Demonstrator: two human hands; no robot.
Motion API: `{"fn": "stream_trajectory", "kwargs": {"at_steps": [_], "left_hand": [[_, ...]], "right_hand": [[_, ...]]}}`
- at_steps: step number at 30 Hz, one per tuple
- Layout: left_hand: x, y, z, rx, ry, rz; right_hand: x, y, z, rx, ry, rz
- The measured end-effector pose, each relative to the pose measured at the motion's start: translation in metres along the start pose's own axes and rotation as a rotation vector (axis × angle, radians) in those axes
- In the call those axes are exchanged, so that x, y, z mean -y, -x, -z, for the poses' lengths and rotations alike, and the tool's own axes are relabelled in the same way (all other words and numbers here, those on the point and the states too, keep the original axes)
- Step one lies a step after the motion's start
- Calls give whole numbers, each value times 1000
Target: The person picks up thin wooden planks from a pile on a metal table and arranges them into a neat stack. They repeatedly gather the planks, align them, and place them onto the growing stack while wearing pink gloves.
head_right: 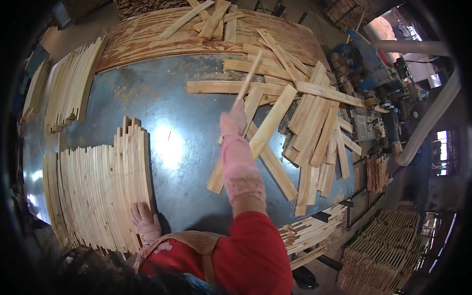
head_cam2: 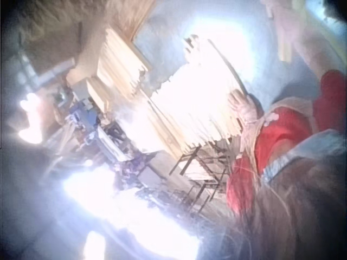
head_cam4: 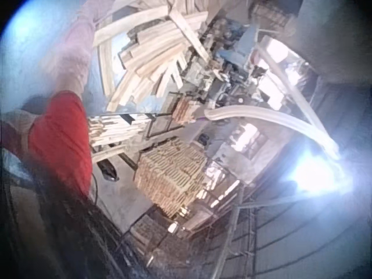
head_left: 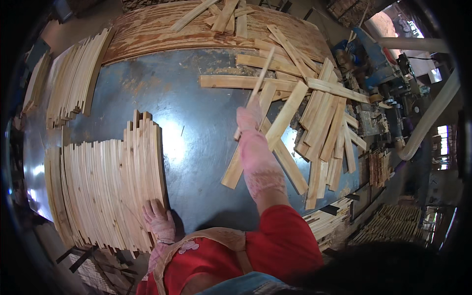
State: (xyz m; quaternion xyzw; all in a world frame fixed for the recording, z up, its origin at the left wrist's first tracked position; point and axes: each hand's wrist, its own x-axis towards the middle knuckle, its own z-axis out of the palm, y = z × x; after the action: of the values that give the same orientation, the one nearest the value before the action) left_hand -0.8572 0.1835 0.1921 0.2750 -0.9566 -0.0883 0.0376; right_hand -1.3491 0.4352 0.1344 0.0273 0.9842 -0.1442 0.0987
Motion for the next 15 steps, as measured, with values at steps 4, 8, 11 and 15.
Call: {"fn": "stream_trajectory", "kwargs": {"at_steps": [4, 8, 11, 15], "left_hand": [[-55, -38, 1, 213, 892, 61], [-92, -100, -19, 784, 1356, 248], [-101, -89, -3, 696, 985, 321], [-62, -15, -6, 181, 368, 64]], "right_hand": [[7, 138, -12, 123, -922, 140], [-1, 192, -24, 33, -421, 127], [14, 167, -13, -271, 65, 73], [28, 161, 11, -154, 128, 34]]}}
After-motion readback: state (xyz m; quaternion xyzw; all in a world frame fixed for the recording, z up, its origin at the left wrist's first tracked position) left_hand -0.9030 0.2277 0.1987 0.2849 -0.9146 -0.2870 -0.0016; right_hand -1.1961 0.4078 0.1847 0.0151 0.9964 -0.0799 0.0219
